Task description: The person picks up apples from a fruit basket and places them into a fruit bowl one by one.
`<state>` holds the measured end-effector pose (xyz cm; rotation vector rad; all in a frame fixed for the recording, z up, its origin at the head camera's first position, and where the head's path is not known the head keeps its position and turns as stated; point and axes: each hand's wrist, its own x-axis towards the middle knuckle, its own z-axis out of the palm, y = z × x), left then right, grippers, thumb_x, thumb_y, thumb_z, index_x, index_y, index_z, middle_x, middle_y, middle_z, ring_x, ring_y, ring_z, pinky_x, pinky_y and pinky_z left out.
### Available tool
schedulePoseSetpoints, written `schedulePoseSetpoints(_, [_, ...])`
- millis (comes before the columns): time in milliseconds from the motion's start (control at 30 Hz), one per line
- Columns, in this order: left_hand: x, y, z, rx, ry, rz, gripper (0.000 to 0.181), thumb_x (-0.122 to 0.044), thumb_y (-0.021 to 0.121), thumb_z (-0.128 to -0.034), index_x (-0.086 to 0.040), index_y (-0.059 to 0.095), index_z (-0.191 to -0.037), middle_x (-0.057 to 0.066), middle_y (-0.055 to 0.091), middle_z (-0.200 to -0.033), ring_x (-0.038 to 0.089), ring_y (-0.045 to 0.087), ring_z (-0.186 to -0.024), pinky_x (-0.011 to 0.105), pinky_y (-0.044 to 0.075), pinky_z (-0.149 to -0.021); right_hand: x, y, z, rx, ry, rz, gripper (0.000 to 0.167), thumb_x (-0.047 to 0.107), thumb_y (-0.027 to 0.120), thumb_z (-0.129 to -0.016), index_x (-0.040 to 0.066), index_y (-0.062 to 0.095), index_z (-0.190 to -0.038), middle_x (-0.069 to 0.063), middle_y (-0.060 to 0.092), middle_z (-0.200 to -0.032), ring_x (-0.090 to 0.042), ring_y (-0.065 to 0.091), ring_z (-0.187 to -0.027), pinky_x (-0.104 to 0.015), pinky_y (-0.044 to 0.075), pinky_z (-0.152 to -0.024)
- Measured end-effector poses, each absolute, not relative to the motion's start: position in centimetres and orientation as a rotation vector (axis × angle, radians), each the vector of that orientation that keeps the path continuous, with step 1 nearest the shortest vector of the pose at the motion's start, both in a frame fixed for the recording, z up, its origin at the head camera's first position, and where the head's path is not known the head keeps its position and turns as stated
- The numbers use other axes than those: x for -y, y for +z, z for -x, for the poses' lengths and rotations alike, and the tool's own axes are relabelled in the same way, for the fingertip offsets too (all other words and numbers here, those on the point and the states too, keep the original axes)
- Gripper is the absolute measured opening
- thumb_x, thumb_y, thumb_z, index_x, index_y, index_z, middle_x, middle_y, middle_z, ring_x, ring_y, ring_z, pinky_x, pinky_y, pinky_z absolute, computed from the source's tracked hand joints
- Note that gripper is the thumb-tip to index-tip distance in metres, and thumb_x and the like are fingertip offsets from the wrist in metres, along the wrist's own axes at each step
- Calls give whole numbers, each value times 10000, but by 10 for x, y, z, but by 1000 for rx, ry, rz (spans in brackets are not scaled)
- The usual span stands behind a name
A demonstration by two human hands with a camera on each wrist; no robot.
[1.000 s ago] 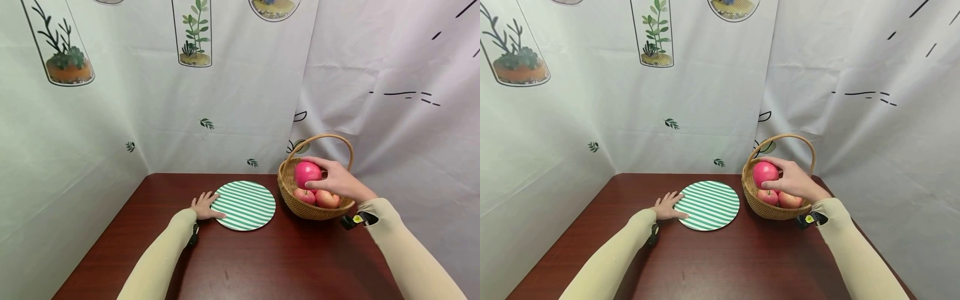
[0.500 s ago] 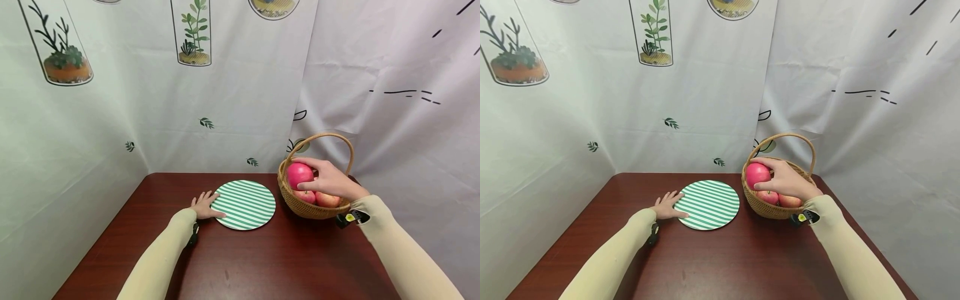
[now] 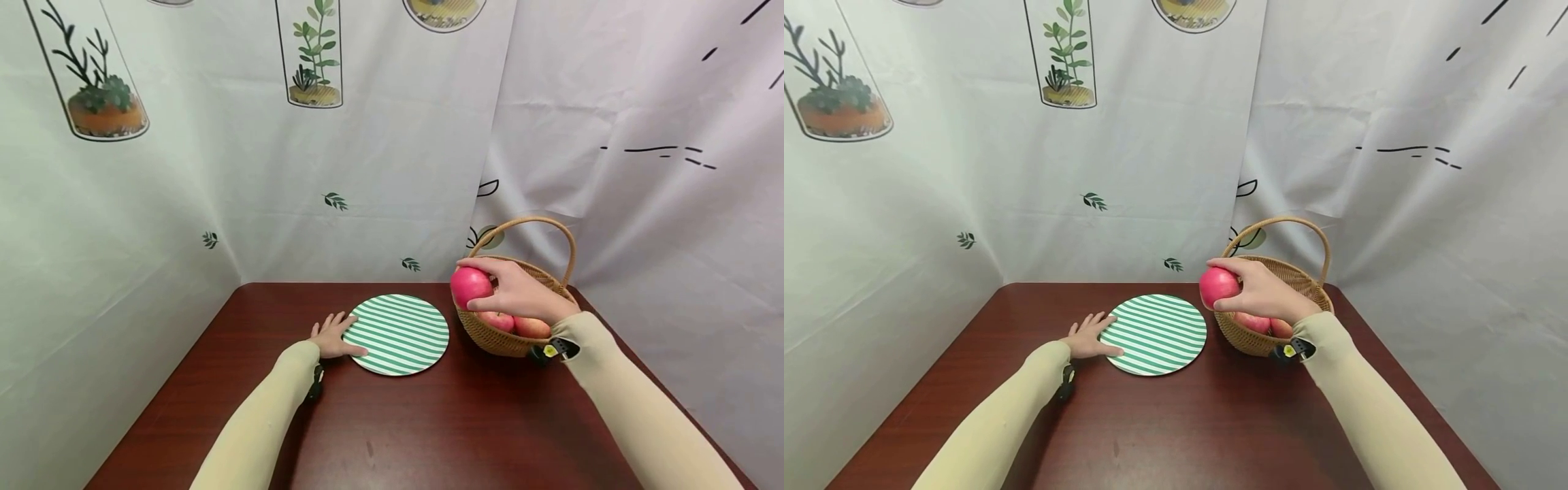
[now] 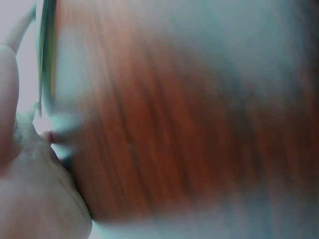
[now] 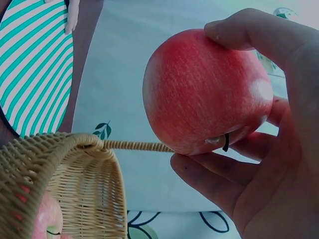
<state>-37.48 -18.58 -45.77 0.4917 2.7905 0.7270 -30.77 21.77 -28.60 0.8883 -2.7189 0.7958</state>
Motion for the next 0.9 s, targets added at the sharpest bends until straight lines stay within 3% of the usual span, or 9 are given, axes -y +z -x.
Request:
schedulePoseSetpoints(400, [189, -466, 381, -2784, 742, -493, 1142, -756, 706, -745, -206, 228, -1625, 172, 40, -1696, 429, -38, -1553, 672, -58, -1189, -192, -284, 319, 2753, 735, -971, 731, 302, 821, -789, 287, 526, -1457, 0, 616, -1280, -176, 604, -1070, -352, 548, -852])
schedulePoseSetpoints(667, [187, -460, 376, -2785, 736, -495, 1121, -734, 704, -766, -177, 236, -1620, 202, 58, -1688, 450, -14, -1546, 684, -31, -1186, -176, -285, 329, 2755, 732, -978, 736, 304, 813, -777, 333, 521, -1453, 20, 604, -1292, -166, 636, -989, -333, 566, -785])
schedulePoseSetpoints(900, [186, -456, 373, -2793, 749, -510, 1101, -691, 732, -773, -148, 264, -1610, 232, 83, -1677, 485, 9, -1534, 712, -23, -1168, -161, -288, 340, 2753, 736, -997, 746, 274, 820, -759, 309, 536, -1448, -2, 593, -1321, -175, 621, -1044, -346, 565, -821])
